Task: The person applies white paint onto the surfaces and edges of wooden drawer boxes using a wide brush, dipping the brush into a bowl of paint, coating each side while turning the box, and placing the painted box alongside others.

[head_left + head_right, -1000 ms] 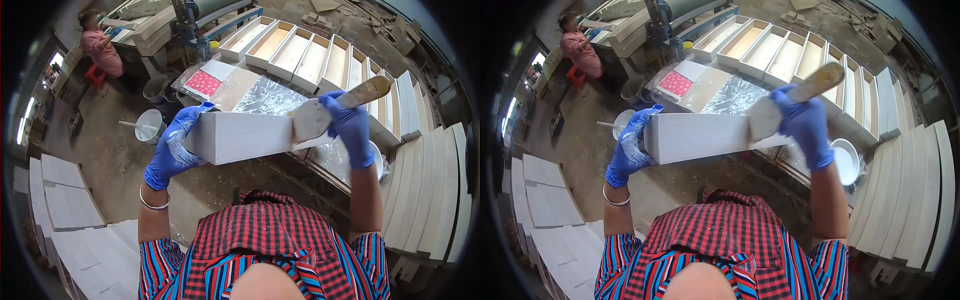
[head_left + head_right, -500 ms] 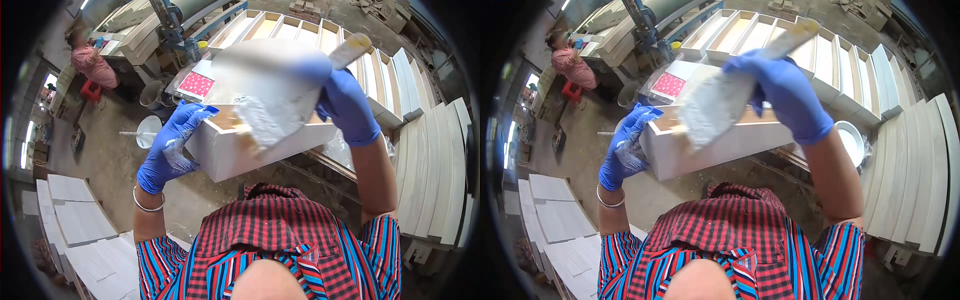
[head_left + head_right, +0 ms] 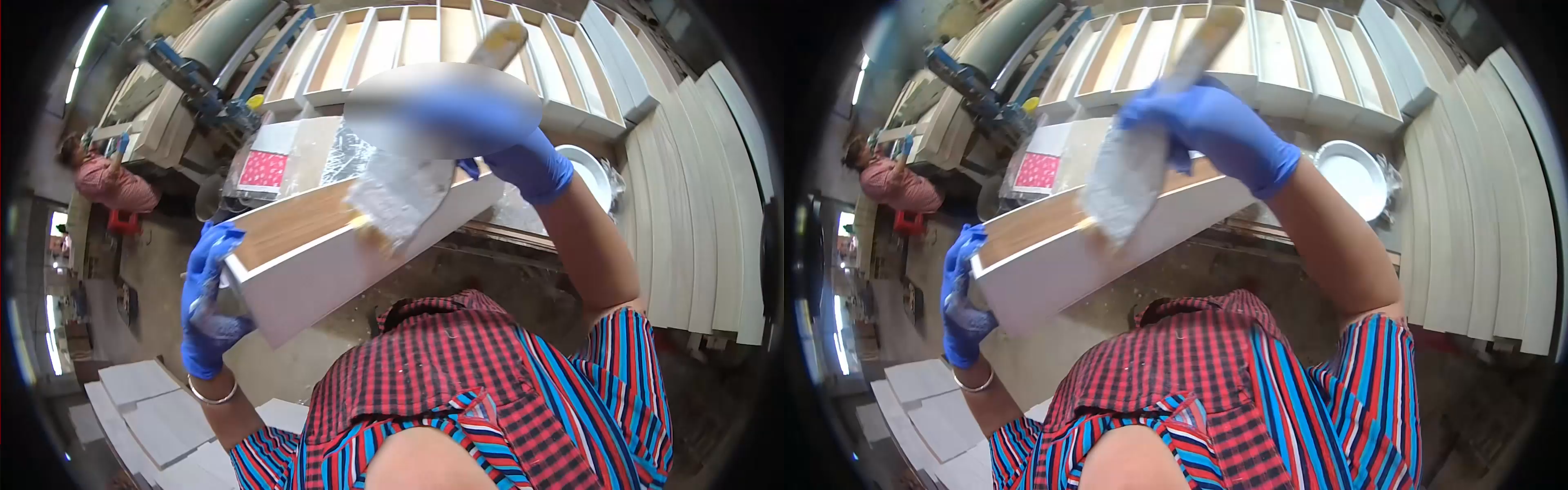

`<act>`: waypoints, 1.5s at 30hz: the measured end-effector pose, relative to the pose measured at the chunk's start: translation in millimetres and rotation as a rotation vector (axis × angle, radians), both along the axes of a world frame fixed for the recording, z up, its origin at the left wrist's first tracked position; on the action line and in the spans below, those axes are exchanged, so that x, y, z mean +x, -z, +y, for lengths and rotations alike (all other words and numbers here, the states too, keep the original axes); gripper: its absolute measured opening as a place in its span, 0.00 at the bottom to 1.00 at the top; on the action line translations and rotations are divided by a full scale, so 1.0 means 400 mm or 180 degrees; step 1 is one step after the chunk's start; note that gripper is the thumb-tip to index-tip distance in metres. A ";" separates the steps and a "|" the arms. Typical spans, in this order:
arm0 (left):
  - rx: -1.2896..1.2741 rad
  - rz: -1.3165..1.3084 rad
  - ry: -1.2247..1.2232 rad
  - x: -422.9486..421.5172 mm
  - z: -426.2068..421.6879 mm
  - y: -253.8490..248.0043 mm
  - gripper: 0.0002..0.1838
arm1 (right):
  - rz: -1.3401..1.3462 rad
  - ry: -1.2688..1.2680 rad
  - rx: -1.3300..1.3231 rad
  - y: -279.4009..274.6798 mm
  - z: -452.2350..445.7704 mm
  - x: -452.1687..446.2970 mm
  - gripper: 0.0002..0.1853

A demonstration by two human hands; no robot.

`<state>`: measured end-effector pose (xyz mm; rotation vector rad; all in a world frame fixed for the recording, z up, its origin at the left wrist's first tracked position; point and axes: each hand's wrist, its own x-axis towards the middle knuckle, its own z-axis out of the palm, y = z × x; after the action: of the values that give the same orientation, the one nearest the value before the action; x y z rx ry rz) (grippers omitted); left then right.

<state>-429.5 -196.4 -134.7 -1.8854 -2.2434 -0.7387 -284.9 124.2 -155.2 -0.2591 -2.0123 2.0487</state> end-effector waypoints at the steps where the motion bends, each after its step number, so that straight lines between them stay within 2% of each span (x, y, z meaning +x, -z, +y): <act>1: 0.0025 -0.0022 -0.0024 0.002 0.001 0.008 0.42 | -0.0246 0.0188 0.0019 0.056 0.055 0.012 0.12; 5: 0.0019 0.0067 -0.0176 0.012 0.010 0.011 0.39 | -0.0993 0.1053 -0.0164 0.279 0.272 0.098 0.11; 10: -0.0175 0.0097 -0.0283 0.026 0.024 -0.006 0.31 | -0.1622 0.1585 0.0287 0.529 0.514 0.190 0.11; 13: -0.0231 0.0057 -0.0671 0.044 0.042 -0.019 0.30 | -0.1724 0.1854 0.0609 0.538 0.559 0.189 0.10; 15: -0.0262 0.0066 -0.0515 0.038 0.042 -0.025 0.31 | -0.1218 0.1925 0.0405 0.518 0.536 0.164 0.10; 17: -0.0278 0.0073 -0.0370 0.038 0.043 -0.031 0.31 | -0.1172 0.1774 0.0401 0.510 0.525 0.139 0.10; 20: -0.0290 0.0052 -0.0402 0.037 0.043 -0.030 0.32 | -0.1691 0.1198 0.0944 0.463 0.485 0.113 0.12; 24: -0.0170 0.0079 -0.0085 0.021 0.046 -0.029 0.29 | -0.1547 0.1128 0.0633 0.412 0.427 0.118 0.12; 26: -0.0287 0.0335 -0.0170 0.027 0.049 -0.037 0.27 | -0.1175 0.1143 0.0237 0.321 0.347 0.128 0.10; 29: -0.0043 0.0068 -0.0184 0.022 0.061 -0.033 0.35 | -0.0747 0.0998 0.0111 0.181 0.209 0.127 0.09; 33: -0.0229 0.0203 0.0237 0.001 0.076 -0.064 0.39 | -0.0189 0.0840 0.0206 -0.027 0.019 0.113 0.09; 37: -0.0312 0.0432 0.0535 -0.006 0.089 -0.087 0.40 | 0.0348 0.0788 0.0347 -0.176 -0.128 0.104 0.10; 39: -0.0177 0.0525 0.0587 -0.022 0.075 -0.077 0.42 | 0.0969 0.0210 0.0140 -0.221 -0.139 0.106 0.11; 40: -0.0096 0.0497 0.0570 -0.016 0.074 -0.078 0.43 | 0.1298 0.0311 0.0703 -0.224 -0.132 0.108 0.11; 42: -0.0002 0.0537 0.0684 -0.003 0.090 -0.094 0.43 | 0.2998 0.0558 0.3412 -0.224 -0.068 0.067 0.12; 43: 0.0072 0.0441 0.0805 -0.003 0.099 -0.095 0.43 | 0.2398 0.0545 0.1282 -0.238 -0.075 0.102 0.13; 45: 0.0037 0.0504 0.0676 -0.001 0.108 -0.093 0.40 | 0.2423 0.0832 0.2273 -0.271 -0.095 0.125 0.14</act>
<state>-429.8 -153.0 -97.6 -2.1182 -1.9635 -0.6026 -235.1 86.4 -46.9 0.3330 -1.8941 0.9420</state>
